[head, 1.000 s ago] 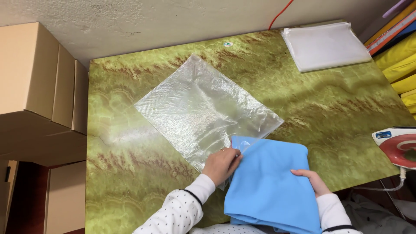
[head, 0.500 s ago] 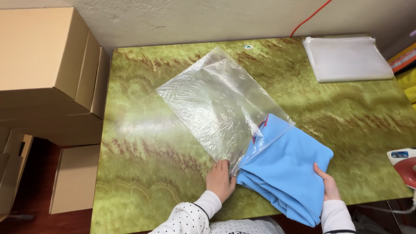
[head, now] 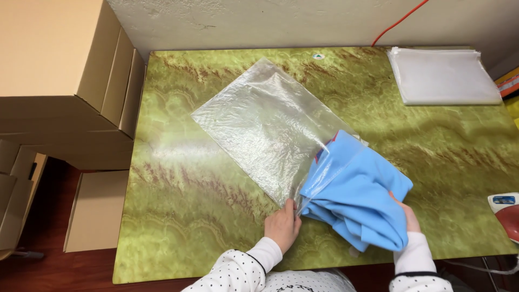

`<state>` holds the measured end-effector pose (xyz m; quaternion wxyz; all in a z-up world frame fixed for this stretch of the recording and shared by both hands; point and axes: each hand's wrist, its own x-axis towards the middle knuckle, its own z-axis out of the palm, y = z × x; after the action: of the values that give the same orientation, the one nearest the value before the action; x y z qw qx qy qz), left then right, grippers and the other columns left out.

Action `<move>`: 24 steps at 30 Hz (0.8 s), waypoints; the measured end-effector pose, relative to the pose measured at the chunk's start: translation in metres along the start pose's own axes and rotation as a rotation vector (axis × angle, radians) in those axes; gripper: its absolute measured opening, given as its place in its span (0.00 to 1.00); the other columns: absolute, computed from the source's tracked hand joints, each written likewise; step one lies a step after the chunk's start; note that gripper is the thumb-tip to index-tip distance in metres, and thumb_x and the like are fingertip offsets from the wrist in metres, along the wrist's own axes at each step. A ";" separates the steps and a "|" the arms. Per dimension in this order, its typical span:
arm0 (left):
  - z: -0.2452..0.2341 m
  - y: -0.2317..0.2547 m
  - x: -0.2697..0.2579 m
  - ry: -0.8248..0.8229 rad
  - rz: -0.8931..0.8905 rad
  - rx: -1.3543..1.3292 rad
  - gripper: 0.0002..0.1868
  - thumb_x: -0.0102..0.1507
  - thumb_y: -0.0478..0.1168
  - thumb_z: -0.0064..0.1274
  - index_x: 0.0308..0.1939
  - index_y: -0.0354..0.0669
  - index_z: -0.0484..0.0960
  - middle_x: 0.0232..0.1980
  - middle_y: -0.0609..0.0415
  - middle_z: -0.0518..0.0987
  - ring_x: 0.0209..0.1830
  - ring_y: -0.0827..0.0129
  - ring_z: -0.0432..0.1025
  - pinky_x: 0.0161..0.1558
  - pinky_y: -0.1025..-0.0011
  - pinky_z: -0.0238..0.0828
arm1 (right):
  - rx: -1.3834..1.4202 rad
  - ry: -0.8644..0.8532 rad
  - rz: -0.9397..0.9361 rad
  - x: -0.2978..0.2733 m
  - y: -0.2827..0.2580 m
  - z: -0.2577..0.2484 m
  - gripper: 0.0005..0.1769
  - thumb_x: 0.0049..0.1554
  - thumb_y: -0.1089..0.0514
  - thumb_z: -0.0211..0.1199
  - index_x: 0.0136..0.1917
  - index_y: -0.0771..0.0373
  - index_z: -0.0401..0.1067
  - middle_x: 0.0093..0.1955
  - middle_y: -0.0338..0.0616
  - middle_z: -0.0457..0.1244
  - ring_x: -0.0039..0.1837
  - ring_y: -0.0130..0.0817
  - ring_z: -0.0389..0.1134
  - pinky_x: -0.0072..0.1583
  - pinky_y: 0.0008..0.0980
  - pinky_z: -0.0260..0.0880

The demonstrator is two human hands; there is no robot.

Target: Ironing a blue jersey, folding it neatly, and placing it into a clear plastic shipping bag.

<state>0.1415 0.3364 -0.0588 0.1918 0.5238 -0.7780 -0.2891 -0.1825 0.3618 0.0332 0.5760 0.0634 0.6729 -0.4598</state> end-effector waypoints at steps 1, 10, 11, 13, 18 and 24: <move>0.001 0.001 0.002 0.025 0.014 0.036 0.11 0.69 0.42 0.51 0.52 0.49 0.66 0.29 0.53 0.77 0.20 0.53 0.72 0.19 0.55 0.65 | -0.001 -0.032 -0.011 0.013 -0.005 -0.003 0.34 0.63 0.35 0.58 0.75 0.53 0.67 0.68 0.44 0.66 0.68 0.47 0.66 0.73 0.55 0.64; -0.022 -0.016 0.013 -0.007 -0.104 0.078 0.12 0.70 0.44 0.49 0.54 0.54 0.64 0.35 0.51 0.82 0.30 0.47 0.79 0.33 0.50 0.74 | -0.637 0.343 -0.702 0.062 0.003 -0.033 0.43 0.61 0.50 0.71 0.82 0.64 0.59 0.72 0.72 0.60 0.75 0.67 0.59 0.71 0.70 0.57; -0.019 -0.019 0.013 0.001 -0.102 0.056 0.11 0.70 0.43 0.50 0.54 0.51 0.66 0.32 0.53 0.80 0.22 0.48 0.75 0.24 0.52 0.67 | -1.027 0.548 -0.945 0.037 0.003 -0.025 0.46 0.57 0.48 0.69 0.85 0.58 0.61 0.71 0.65 0.63 0.75 0.60 0.60 0.73 0.59 0.57; -0.016 -0.016 0.006 0.008 -0.095 0.035 0.11 0.70 0.42 0.50 0.53 0.50 0.66 0.33 0.53 0.79 0.23 0.51 0.74 0.22 0.54 0.65 | -1.108 0.355 -1.244 0.001 0.022 0.024 0.38 0.57 0.48 0.69 0.78 0.60 0.67 0.72 0.60 0.64 0.75 0.56 0.62 0.76 0.57 0.57; -0.005 -0.018 0.004 0.061 -0.055 0.013 0.11 0.70 0.44 0.50 0.52 0.50 0.67 0.33 0.54 0.78 0.22 0.52 0.73 0.20 0.55 0.62 | -1.729 -0.039 -1.334 -0.022 0.084 0.102 0.59 0.49 0.16 0.64 0.86 0.38 0.52 0.92 0.45 0.39 0.90 0.54 0.34 0.80 0.71 0.34; 0.009 -0.027 0.002 0.110 0.011 0.105 0.13 0.68 0.44 0.55 0.49 0.50 0.67 0.33 0.55 0.80 0.27 0.52 0.77 0.22 0.54 0.66 | -1.699 0.072 -1.852 0.036 0.125 0.084 0.50 0.54 0.27 0.66 0.79 0.58 0.64 0.80 0.38 0.62 0.84 0.36 0.57 0.86 0.58 0.44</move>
<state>0.1542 0.3287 -0.0836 0.2085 0.5438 -0.7832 -0.2177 -0.0575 0.3583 -0.0580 -0.1221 -0.8098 0.5631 -0.1111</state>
